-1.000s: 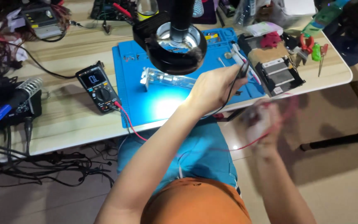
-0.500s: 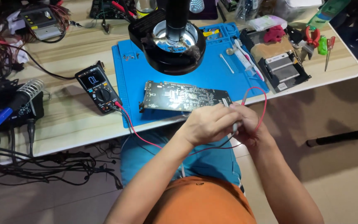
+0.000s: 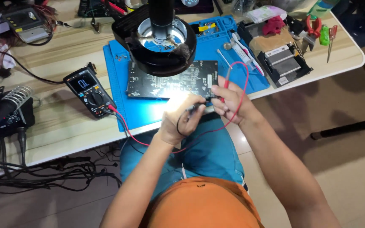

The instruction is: Testing electrical continuity and voltage on a graphics card circuit board using a digital multimeter.

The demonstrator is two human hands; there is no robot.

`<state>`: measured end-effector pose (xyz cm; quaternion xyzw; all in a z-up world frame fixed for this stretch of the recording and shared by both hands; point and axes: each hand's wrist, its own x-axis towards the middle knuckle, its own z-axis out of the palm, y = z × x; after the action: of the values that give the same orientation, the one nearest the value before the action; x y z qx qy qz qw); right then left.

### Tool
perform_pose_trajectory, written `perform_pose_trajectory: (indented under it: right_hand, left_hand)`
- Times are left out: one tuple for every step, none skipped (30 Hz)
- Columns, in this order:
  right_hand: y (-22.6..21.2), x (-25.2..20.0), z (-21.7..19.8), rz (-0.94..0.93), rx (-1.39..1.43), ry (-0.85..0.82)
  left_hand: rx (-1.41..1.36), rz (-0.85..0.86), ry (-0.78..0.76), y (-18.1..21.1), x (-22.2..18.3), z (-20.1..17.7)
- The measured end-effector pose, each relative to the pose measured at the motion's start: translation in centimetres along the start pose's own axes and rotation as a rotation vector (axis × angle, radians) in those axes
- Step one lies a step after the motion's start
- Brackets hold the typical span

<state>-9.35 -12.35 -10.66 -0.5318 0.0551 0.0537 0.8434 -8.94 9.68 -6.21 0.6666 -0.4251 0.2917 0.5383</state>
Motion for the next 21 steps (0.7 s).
perform_pose_trajectory:
  right_hand:
    - [-0.3, 0.3, 0.0, 0.001, 0.001, 0.003]
    - [-0.5, 0.7, -0.1, 0.011, -0.071, 0.023]
    - [-0.7, 1.0, -0.1, 0.023, -0.144, 0.043]
    - [-1.7, 0.4, 0.6, 0.025, -0.142, 0.044]
    - [-2.6, -0.3, 1.3, 0.013, -0.269, 0.075]
    - [-3.5, -1.0, 1.9, 0.001, -0.395, 0.106]
    - [-3.4, -0.9, 1.6, 0.005, -0.393, 0.11]
    - [-3.3, -0.8, 1.3, -0.038, -0.43, 0.099]
    - [-3.2, -0.7, 1.0, -0.084, -0.468, 0.089]
    - [-3.2, -0.7, 0.8, -0.082, -0.467, 0.093]
    - [-3.2, -0.8, 0.6, -0.122, -0.546, 0.131]
    - [-3.3, -0.8, 0.4, -0.162, -0.626, 0.168]
    - [-3.3, -1.0, 0.3, -0.159, -0.621, 0.172]
    - [-3.4, -1.1, 0.1, -0.22, -0.738, 0.227]
    - [-3.5, -1.3, -0.1, -0.281, -0.856, 0.285]
    - [-3.5, -1.9, 0.2, -0.278, -0.853, 0.292]
    - [-3.5, -2.3, 0.5, -0.353, -0.898, 0.308]
    - [-3.4, -2.8, 0.9, -0.428, -0.943, 0.324]
    - [-3.2, -2.9, 0.6, -0.424, -0.941, 0.328]
    - [-3.0, -3.0, 0.4, -0.419, -0.918, 0.38]
    - [-2.8, -3.0, 0.3, -0.415, -0.896, 0.429]
  left_hand:
    - [-0.002, -0.001, -0.002, -0.3, -0.2, -0.1]
    - [0.047, -0.013, -0.012, -0.6, -0.3, -0.1]
    - [0.096, -0.026, -0.021, -1.0, -0.5, -0.2]
    - [0.096, -0.028, -0.024, -1.3, -0.7, -0.1]
    - [0.096, -0.053, -0.055, -1.6, -0.9, 0.0]
    - [0.097, -0.077, -0.086, -1.9, -1.1, 0.2]
    - [0.094, -0.081, -0.089, -2.2, -1.0, 0.2]
    - [0.11, -0.101, -0.135, -2.4, -1.0, 0.2]
    - [0.125, -0.119, -0.181, -2.7, -1.0, 0.2]
    - [0.121, -0.12, -0.184, -2.9, -1.2, 0.4]
    - [0.148, -0.13, -0.16, -3.0, -1.3, 0.5]
    - [0.174, -0.139, -0.136, -3.1, -1.4, 0.7]
    - [0.172, -0.141, -0.142, -3.2, -1.6, 0.7]
    - [0.183, -0.151, -0.165, -3.4, -1.7, 0.7]
    - [0.192, -0.161, -0.19, -3.5, -1.9, 0.8]
    - [0.188, -0.161, -0.196, -3.6, -2.0, 0.8]
    - [0.188, -0.174, -0.205, -3.7, -2.2, 0.8]
    - [0.189, -0.188, -0.213, -3.8, -2.4, 0.8]
    - [0.187, -0.189, -0.218, -4.0, -2.4, 0.8]
    - [0.201, -0.195, -0.226, -4.2, -2.4, 0.7]
    - [0.217, -0.202, -0.233, -4.4, -2.4, 0.6]
